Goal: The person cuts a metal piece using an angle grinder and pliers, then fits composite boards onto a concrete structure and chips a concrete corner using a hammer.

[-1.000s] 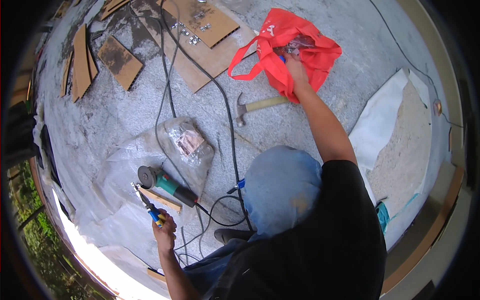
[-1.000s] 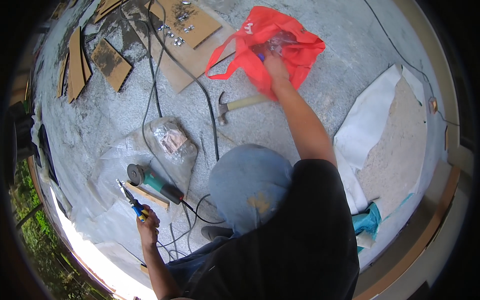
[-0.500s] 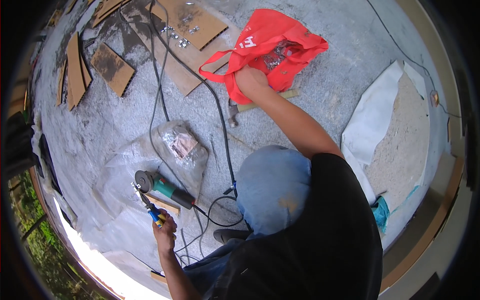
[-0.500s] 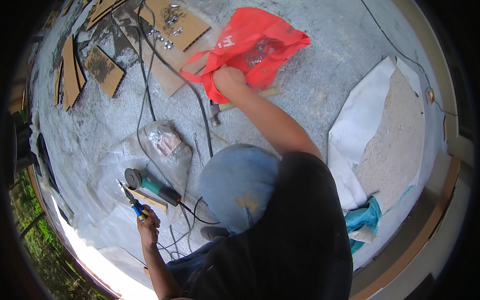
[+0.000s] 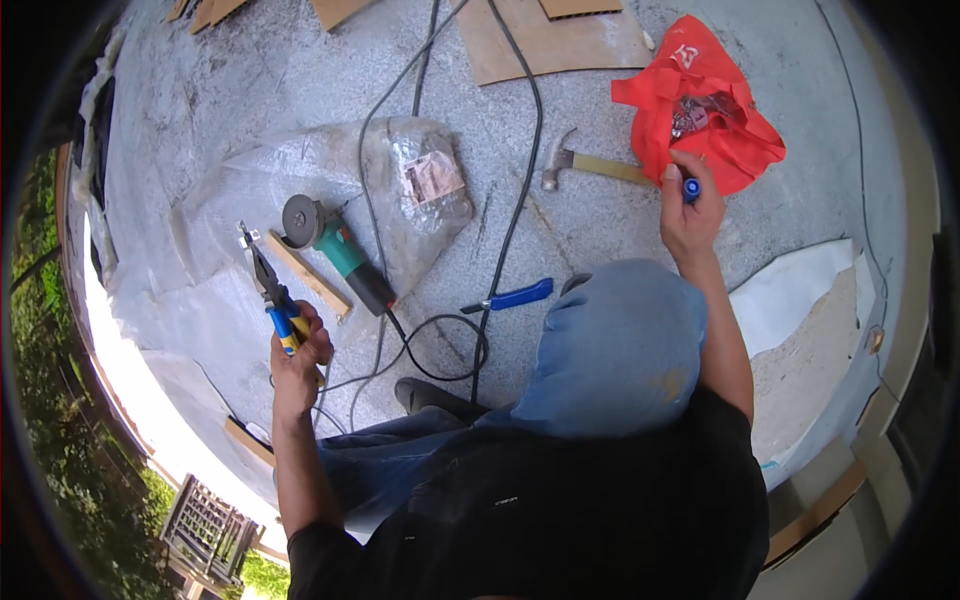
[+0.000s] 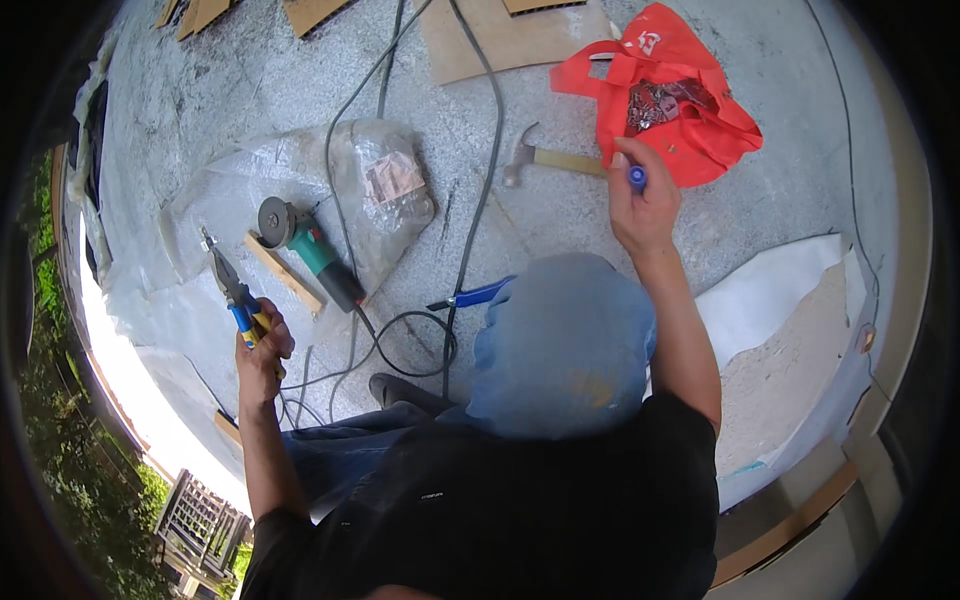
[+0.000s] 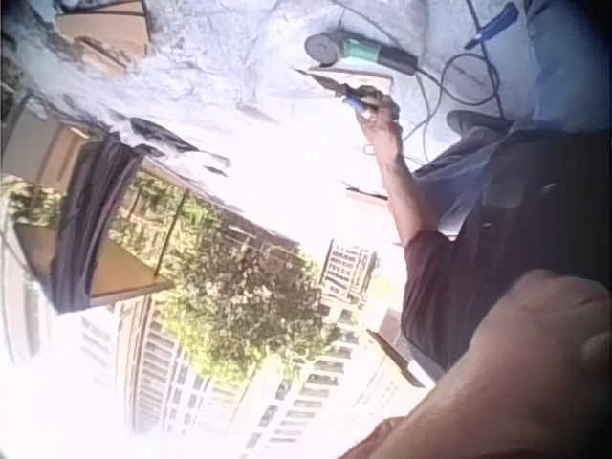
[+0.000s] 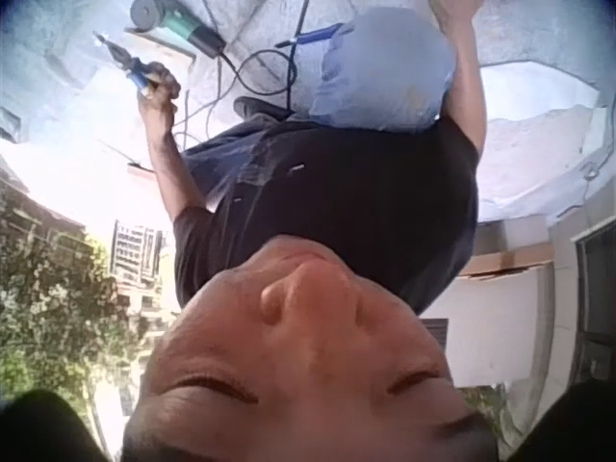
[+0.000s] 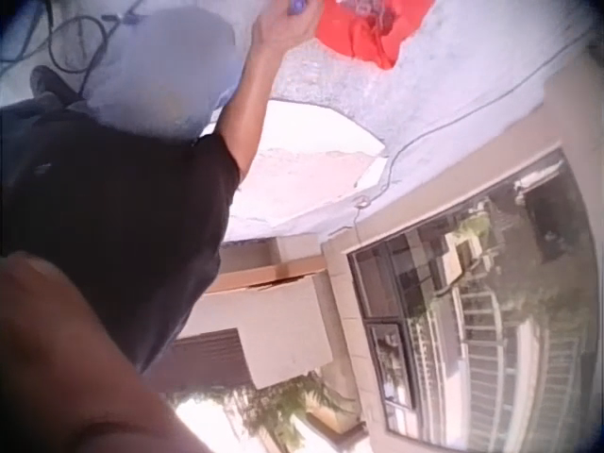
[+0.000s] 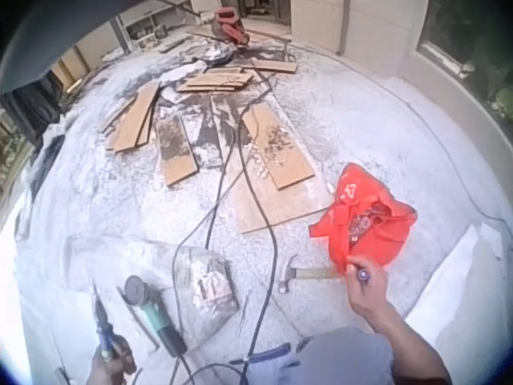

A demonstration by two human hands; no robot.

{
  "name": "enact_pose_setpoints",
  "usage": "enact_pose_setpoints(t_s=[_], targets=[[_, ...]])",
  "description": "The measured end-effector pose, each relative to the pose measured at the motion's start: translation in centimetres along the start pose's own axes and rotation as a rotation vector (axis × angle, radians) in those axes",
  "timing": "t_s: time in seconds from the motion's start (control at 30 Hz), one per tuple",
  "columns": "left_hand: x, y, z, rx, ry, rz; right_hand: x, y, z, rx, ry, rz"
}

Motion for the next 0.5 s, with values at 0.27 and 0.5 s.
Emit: enact_pose_setpoints(t_s=[0.27, 0.5], targets=[[4.2, 9.7, -6.1, 0.148, 0.315, 0.236, 6.3, 7.6, 15.4, -0.996, 0.719, -0.231], [-3.0, 11.9, -12.3, 0.395, 0.557, 0.155, 6.7, 8.2, 17.4, -1.305, 0.851, -0.270]])
Point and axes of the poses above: each hand's wrist, its own y-axis away from the middle knuckle, its own z-axis out of the palm, x = y × z, the point moved 7 cm from there along -y, towards the middle knuckle, and after that the axes turned 10 degrees about -z, right-handed, at the moved point
